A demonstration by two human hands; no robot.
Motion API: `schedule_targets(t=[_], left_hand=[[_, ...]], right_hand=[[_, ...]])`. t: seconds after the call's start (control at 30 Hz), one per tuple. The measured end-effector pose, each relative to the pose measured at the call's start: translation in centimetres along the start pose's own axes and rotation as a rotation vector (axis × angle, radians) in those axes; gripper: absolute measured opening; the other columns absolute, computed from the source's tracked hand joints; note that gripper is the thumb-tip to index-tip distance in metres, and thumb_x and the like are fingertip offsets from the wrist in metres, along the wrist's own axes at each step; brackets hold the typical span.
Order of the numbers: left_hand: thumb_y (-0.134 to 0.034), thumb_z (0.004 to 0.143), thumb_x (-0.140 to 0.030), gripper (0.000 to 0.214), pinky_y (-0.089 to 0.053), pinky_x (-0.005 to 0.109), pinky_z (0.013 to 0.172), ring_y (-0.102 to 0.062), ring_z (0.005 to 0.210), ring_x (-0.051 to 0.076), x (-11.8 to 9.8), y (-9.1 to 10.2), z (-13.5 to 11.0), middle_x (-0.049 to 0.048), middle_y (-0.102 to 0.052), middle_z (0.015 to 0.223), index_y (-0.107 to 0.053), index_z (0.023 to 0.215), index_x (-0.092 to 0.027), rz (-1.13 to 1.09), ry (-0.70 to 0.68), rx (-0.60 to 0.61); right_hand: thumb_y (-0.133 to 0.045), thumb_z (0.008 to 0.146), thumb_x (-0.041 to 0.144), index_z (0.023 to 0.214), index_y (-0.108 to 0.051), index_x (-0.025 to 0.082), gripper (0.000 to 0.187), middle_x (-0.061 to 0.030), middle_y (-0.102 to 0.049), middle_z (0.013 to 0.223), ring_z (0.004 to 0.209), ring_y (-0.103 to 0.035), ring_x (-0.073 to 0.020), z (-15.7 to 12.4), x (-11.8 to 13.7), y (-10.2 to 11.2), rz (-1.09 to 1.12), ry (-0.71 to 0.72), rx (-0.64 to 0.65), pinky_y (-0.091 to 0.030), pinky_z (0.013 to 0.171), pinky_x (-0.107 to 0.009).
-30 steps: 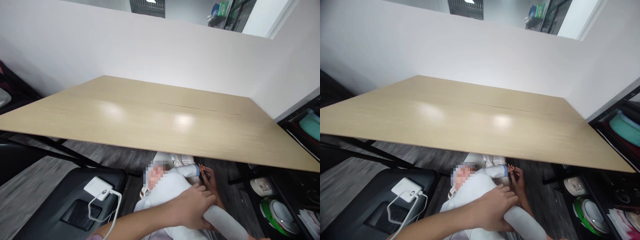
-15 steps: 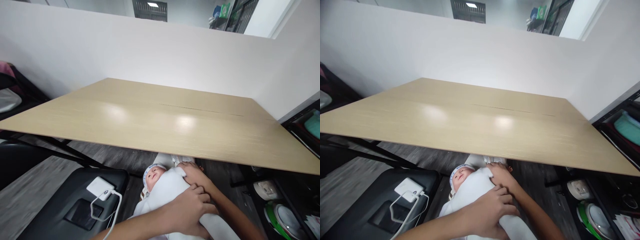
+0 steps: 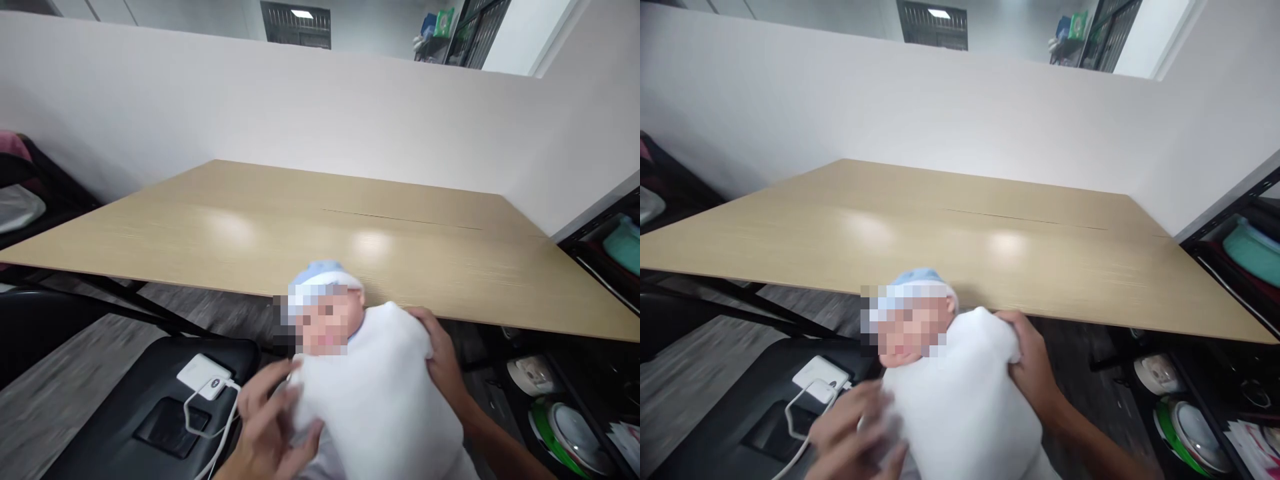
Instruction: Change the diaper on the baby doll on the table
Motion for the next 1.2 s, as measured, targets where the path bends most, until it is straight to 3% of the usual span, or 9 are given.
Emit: schedule_targets(t=[0.07, 0.13, 0.23, 0.33, 0.43, 0.53, 0.8, 1.03, 1.2], left_hand=[[-0.081, 0.083, -0.026, 0.079, -0.058, 0.059, 0.105, -0.069, 0.124, 0.035, 0.3, 0.9, 2.5, 0.0075, -0.066, 0.141, -0.044, 0.15, -0.043, 0.093, -0.041, -0.087], [-0.076, 0.091, -0.031, 0.068, -0.062, 0.049, 0.101, -0.072, 0.122, 0.034, 0.6, 0.1, 6.0, 0.0131, -0.068, 0.138, -0.044, 0.151, -0.03, 0.122, -0.03, 0.015], [-0.069, 0.098, -0.042, 0.055, -0.062, 0.041, 0.093, -0.076, 0.112, 0.032, 1.7, -1.6, 11.2, 0.011, -0.075, 0.131, -0.049, 0.146, -0.025, 0.103, 0.078, 0.226], [-0.064, 0.1, -0.048, 0.049, -0.058, 0.039, 0.089, -0.076, 0.109, 0.032, 2.6, -2.8, 15.4, 0.0097, -0.076, 0.13, -0.052, 0.141, -0.025, 0.057, 0.14, 0.36], [-0.064, 0.099, -0.049, 0.048, -0.054, 0.037, 0.086, -0.076, 0.106, 0.032, 3.5, -3.5, 18.8, 0.0085, -0.077, 0.126, -0.053, 0.139, -0.024, 0.051, 0.134, 0.409], [-0.067, 0.094, -0.049, 0.052, -0.053, 0.037, 0.083, -0.075, 0.103, 0.032, 4.9, -4.3, 21.0, 0.0088, -0.078, 0.124, -0.055, 0.137, -0.023, 0.087, 0.138, 0.433], [-0.077, 0.091, -0.049, 0.06, -0.054, 0.04, 0.089, -0.075, 0.109, 0.034, 7.8, -6.1, 22.4, 0.01, -0.078, 0.129, -0.057, 0.141, -0.022, 0.195, 0.084, 0.503], [-0.068, 0.101, -0.061, 0.051, -0.052, 0.04, 0.085, -0.072, 0.099, 0.029, 9.4, -4.2, 20.6, 0.0075, -0.079, 0.117, -0.064, 0.136, -0.024, 0.421, -0.111, 0.343], [-0.069, 0.098, -0.069, 0.057, -0.049, 0.042, 0.087, -0.072, 0.099, 0.029, 12.3, -4.2, 22.3, 0.0078, -0.08, 0.113, -0.067, 0.132, -0.023, 0.477, -0.11, 0.307]], right_hand=[[-0.067, 0.082, 0.026, 0.12, -0.067, 0.025, 0.038, -0.0051, -0.078, 0.113, 0.101, -0.071, -0.0266, -0.4, -0.6, 2.1, 0.035, -0.051, -0.143, -0.055, 0.085, -0.033], [-0.07, 0.082, 0.032, 0.12, -0.067, 0.024, 0.038, -0.0058, -0.078, 0.114, 0.1, -0.071, -0.0274, -0.1, -1.0, 3.6, 0.034, -0.057, -0.263, -0.056, 0.082, -0.034], [-0.066, 0.082, 0.032, 0.117, -0.068, 0.024, 0.036, -0.0063, -0.079, 0.112, 0.097, -0.072, -0.028, 1.8, -1.5, 5.6, -0.086, -0.036, -0.356, -0.055, 0.078, -0.034], [-0.061, 0.083, 0.027, 0.112, -0.071, 0.024, 0.031, -0.0074, -0.08, 0.108, 0.096, -0.073, -0.0293, 4.5, -2.0, 7.9, -0.405, 0.035, -0.318, -0.053, 0.08, -0.036], [-0.061, 0.089, 0.033, 0.109, -0.073, 0.024, 0.025, -0.009, -0.08, 0.106, 0.097, -0.073, -0.0317, 6.6, -3.0, 10.0, -0.717, 0.146, -0.176, -0.051, 0.081, -0.038], [-0.059, 0.097, 0.042, 0.109, -0.072, 0.024, 0.025, -0.0085, -0.08, 0.104, 0.093, -0.074, -0.0309, 7.6, -5.0, 11.4, -0.852, 0.154, -0.069, -0.049, 0.074, -0.037], [-0.054, 0.103, 0.05, 0.123, -0.068, 0.026, 0.035, -0.0085, -0.078, 0.117, 0.104, -0.074, -0.0313, 7.2, -10.3, 11.0, -0.834, 0.089, -0.025, -0.055, 0.082, -0.039], [-0.059, 0.099, 0.057, 0.126, -0.067, 0.033, 0.037, -0.0061, -0.078, 0.115, 0.1, -0.076, -0.0352, 5.6, -13.8, 11.9, -0.734, 0.009, -0.089, -0.06, 0.077, -0.045], [-0.062, 0.097, 0.057, 0.117, -0.069, 0.033, 0.033, -0.0075, -0.078, 0.103, 0.088, -0.076, -0.0359, 8.4, -15.0, 11.8, -0.699, 0.002, -0.078, -0.06, 0.067, -0.047]])
Point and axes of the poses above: each hand's wrist, its own z-axis towards the middle knuckle, its own y-axis out of the back of the hand, x = y × z, the point moved 7 cm from there along z, towards the middle knuckle
